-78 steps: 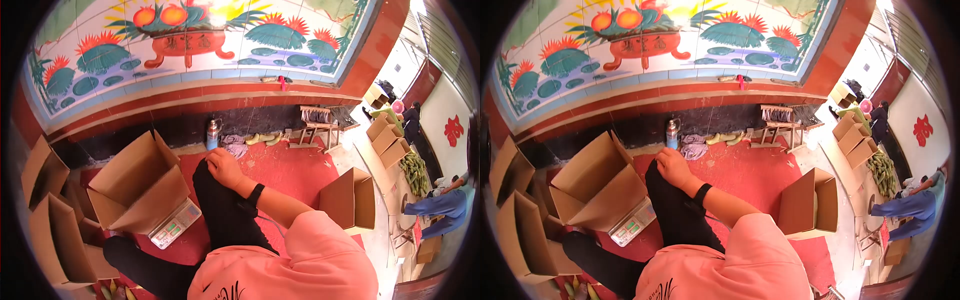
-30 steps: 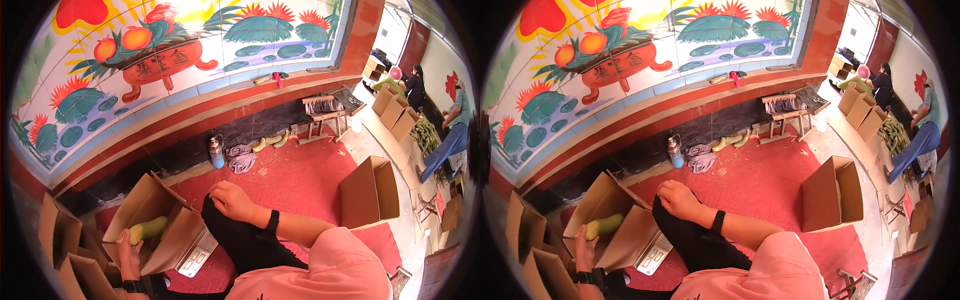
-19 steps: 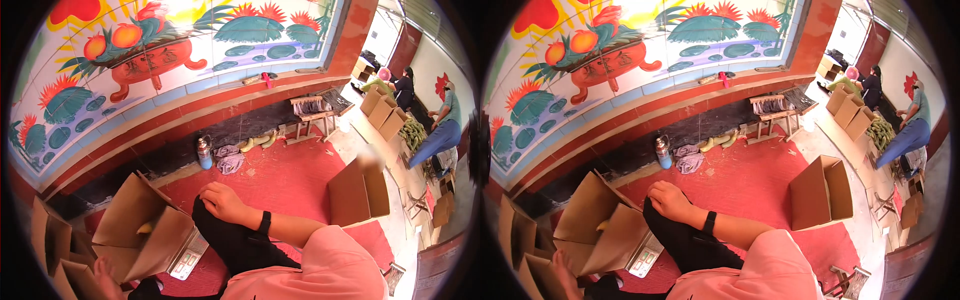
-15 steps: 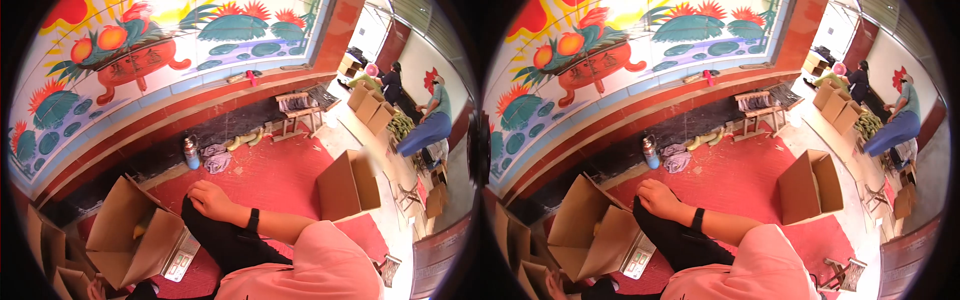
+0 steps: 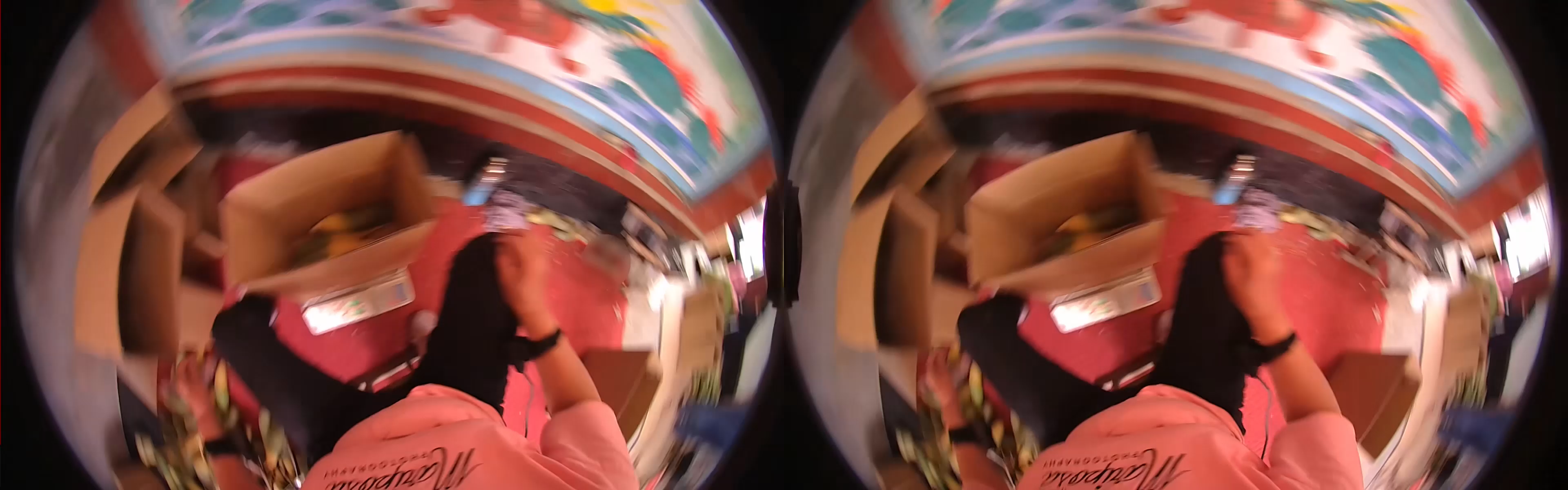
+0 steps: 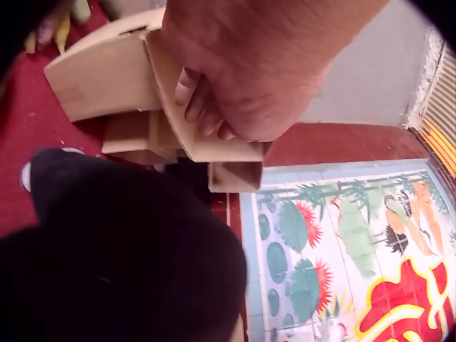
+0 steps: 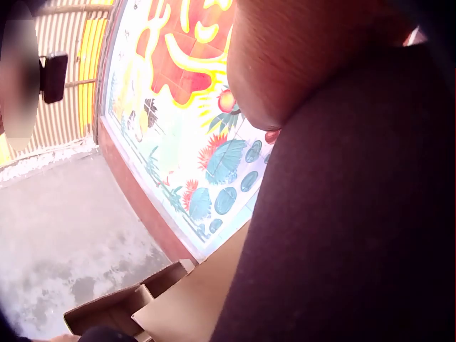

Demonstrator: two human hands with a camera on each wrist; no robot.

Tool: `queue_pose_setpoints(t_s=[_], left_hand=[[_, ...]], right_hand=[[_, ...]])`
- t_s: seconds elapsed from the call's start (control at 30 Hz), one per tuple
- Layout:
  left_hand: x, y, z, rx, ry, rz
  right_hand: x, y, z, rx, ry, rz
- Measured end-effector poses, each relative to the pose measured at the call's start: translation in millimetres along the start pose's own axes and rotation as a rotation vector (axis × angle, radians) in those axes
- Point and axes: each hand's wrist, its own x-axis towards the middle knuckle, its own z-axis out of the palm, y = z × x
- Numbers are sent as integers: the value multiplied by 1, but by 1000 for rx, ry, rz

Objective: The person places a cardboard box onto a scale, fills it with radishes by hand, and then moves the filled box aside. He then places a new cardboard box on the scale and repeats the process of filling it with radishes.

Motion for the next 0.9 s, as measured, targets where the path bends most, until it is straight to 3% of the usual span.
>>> queue_pose_setpoints(t_s=[0.03,0.07,0.1,0.13,0.17,0.2,0.23,0.3,0.4,0.5,0.63,0.73,0.77,0.9], left_hand=[[-25,-4,6,-230,-11,-248],[-57,-17,10,-114,94,39],[-77,3,-5,-225,-63,-315],[-110,-14,5,-233,-181,-507],[-129,7,-10,-371,-184,-683],[-181,-41,18,-231,-263,-631],[-221,-59,25,63,-410,-450],[-287,-30,3,60,-543,-1021],[-376,-40,9,1,-576,-1032],[-412,-31,4,66,-636,-1118],[-430,-18,-3,35,-801,-1223],[-409,-6,-22,228,-707,-1121],[-406,-9,-21,301,-556,-1115],[-399,-16,-45,381,-574,-1178]], right_hand=[[2,-2,-2,-82,-26,-23],[-1,6,2,-75,-49,-3],[-4,18,6,-37,-67,-14],[-6,14,8,-27,-93,56],[-1,8,8,-21,-109,45],[0,17,11,-28,-119,-2],[1,16,13,-39,-131,-26],[4,23,14,-88,-192,-78],[4,24,15,-99,-222,-117],[5,25,16,-121,-226,-112],[7,28,16,-161,-236,-149],[9,33,17,-185,-255,-165],[10,35,17,-200,-260,-173],[12,39,19,-201,-268,-205]])
